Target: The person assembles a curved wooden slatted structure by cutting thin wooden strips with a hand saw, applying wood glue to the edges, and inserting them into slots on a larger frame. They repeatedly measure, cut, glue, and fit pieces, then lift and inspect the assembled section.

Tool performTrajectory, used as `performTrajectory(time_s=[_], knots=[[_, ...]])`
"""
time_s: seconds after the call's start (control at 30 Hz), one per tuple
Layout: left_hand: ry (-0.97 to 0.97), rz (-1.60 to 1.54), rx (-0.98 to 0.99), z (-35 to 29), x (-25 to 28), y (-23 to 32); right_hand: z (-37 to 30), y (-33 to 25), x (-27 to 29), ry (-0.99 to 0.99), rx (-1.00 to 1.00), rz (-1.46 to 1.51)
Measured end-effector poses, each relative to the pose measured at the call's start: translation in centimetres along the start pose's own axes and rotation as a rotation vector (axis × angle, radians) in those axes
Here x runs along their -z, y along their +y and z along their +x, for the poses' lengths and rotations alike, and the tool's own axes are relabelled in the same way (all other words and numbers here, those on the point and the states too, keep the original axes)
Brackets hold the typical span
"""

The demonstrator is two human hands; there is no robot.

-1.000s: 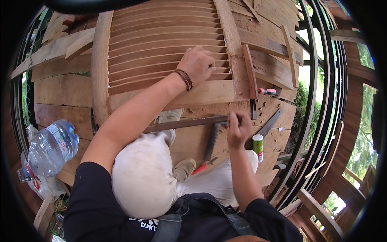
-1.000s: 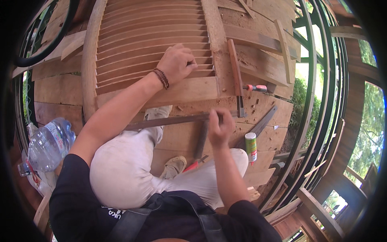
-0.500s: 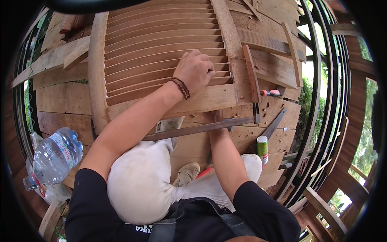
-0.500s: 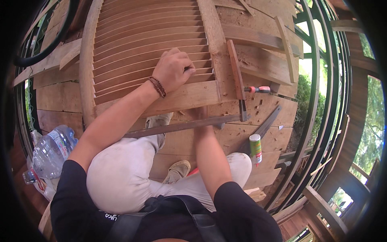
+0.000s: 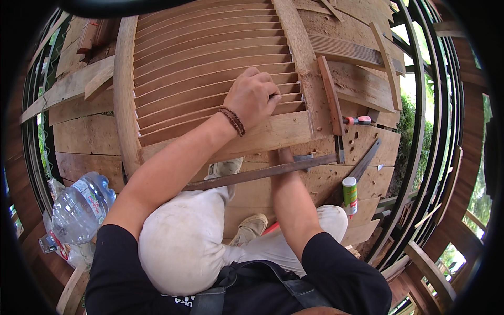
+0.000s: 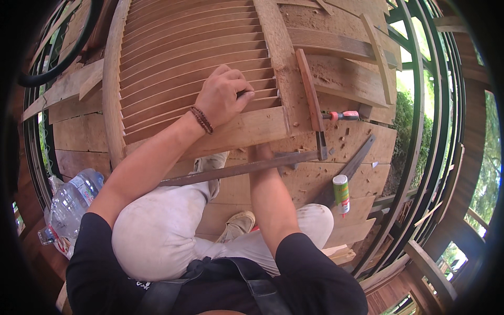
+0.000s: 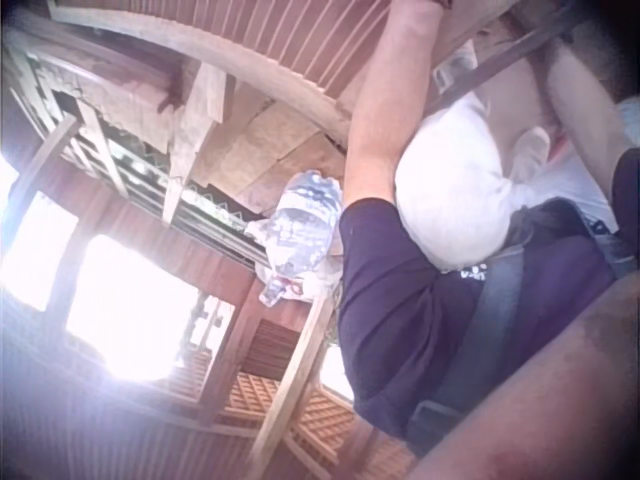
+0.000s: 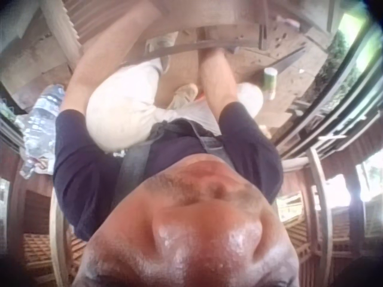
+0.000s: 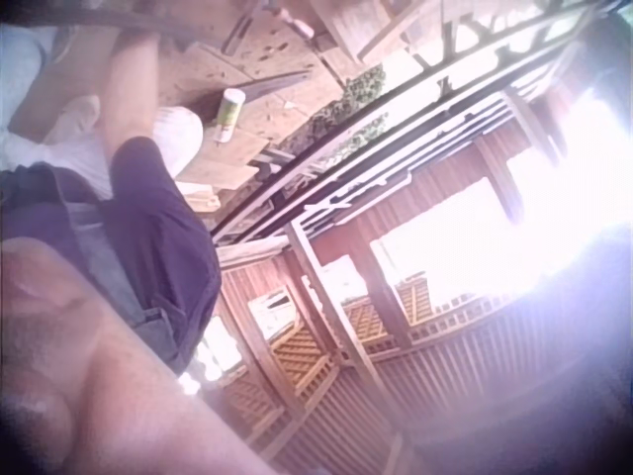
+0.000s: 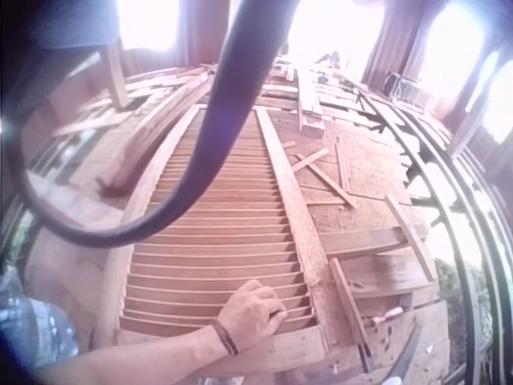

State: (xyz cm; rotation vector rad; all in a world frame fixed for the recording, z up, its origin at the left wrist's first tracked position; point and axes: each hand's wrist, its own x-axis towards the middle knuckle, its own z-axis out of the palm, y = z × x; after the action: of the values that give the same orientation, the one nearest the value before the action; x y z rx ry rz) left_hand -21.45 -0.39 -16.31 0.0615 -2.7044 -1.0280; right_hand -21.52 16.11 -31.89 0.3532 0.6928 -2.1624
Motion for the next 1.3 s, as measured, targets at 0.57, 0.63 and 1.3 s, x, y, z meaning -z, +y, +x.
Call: performTrajectory(time_s=[0.57, 0.63, 1.3], knots=[[-0.001, -0.034, -0.086, 0.1, -0.5, -0.7, 0.2, 2.2, 0.1, 0.040, -0.005, -0.073], [-0.003, -0.029, -0.084, 0.3, -0.4, -0.7, 0.5, 2.3, 0.0, 0.042, -0.005, -0.085], [0.291, 0.086, -0.160, -2.3, 1.7, 0.4, -16.2, -11.2, -12.4, -0.535, -0.347, -1.822]])
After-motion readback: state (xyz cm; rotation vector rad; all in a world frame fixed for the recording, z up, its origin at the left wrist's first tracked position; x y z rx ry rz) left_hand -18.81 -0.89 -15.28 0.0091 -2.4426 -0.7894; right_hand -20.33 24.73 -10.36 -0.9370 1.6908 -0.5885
